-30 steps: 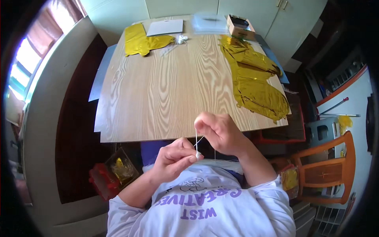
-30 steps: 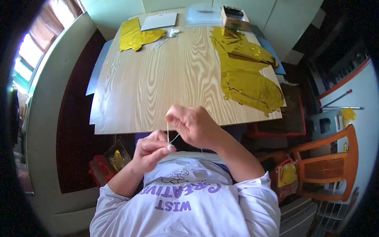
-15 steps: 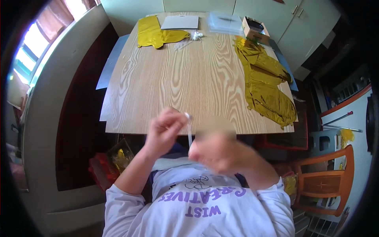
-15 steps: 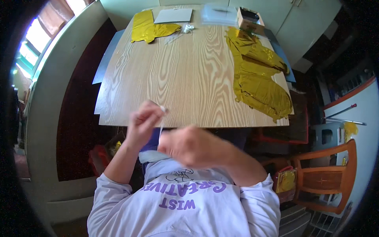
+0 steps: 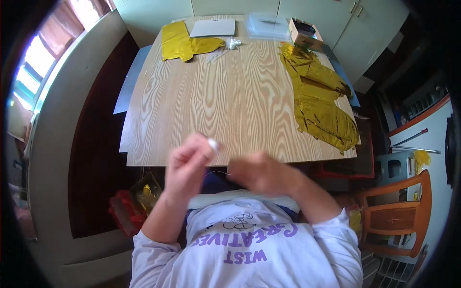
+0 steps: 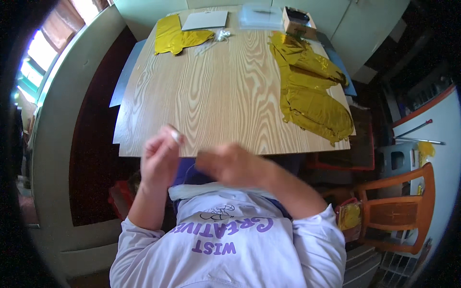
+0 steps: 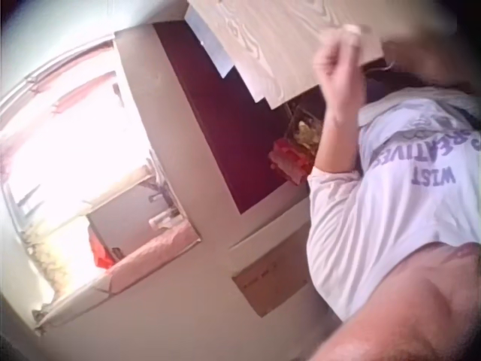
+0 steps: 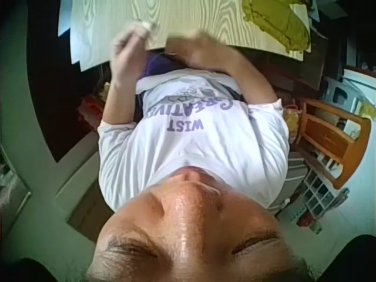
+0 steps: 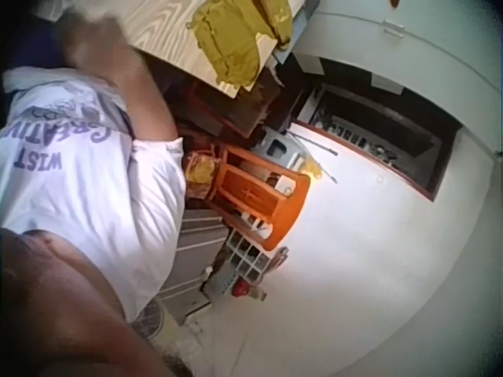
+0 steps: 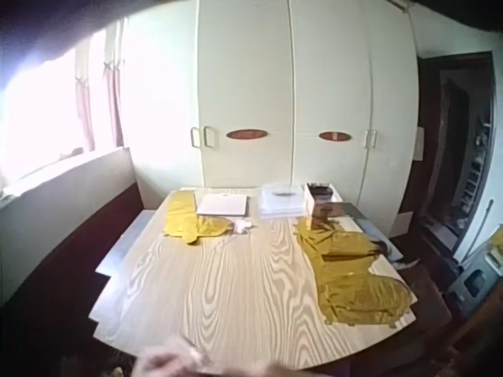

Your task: Packaging items into gold foil pouches and tying components with string.

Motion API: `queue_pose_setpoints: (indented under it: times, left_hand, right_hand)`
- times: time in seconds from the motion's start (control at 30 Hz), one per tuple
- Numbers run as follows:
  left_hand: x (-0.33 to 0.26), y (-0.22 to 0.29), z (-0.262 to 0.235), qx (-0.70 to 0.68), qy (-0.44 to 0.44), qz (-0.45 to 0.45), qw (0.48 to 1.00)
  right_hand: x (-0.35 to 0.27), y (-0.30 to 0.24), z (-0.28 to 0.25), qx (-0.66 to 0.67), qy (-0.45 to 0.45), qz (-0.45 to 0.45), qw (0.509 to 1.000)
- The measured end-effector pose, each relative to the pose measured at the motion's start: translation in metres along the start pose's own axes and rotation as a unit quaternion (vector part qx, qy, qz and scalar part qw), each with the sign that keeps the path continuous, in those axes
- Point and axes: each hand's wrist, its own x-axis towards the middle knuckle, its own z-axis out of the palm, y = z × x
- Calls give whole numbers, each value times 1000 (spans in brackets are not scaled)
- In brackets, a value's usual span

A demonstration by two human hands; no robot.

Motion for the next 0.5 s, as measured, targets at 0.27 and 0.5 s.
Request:
queue_pose_setpoints:
  times: [0.27, 0.5]
  left_hand:
    - [-5, 4, -7, 93, -86, -5, 992]
    - [-3, -18, -13, 365, -182, 54, 911]
  right_hand:
    - [12, 0, -17, -85, 1, 70, 994]
    - [31, -19, -47, -60, 61, 83, 993]
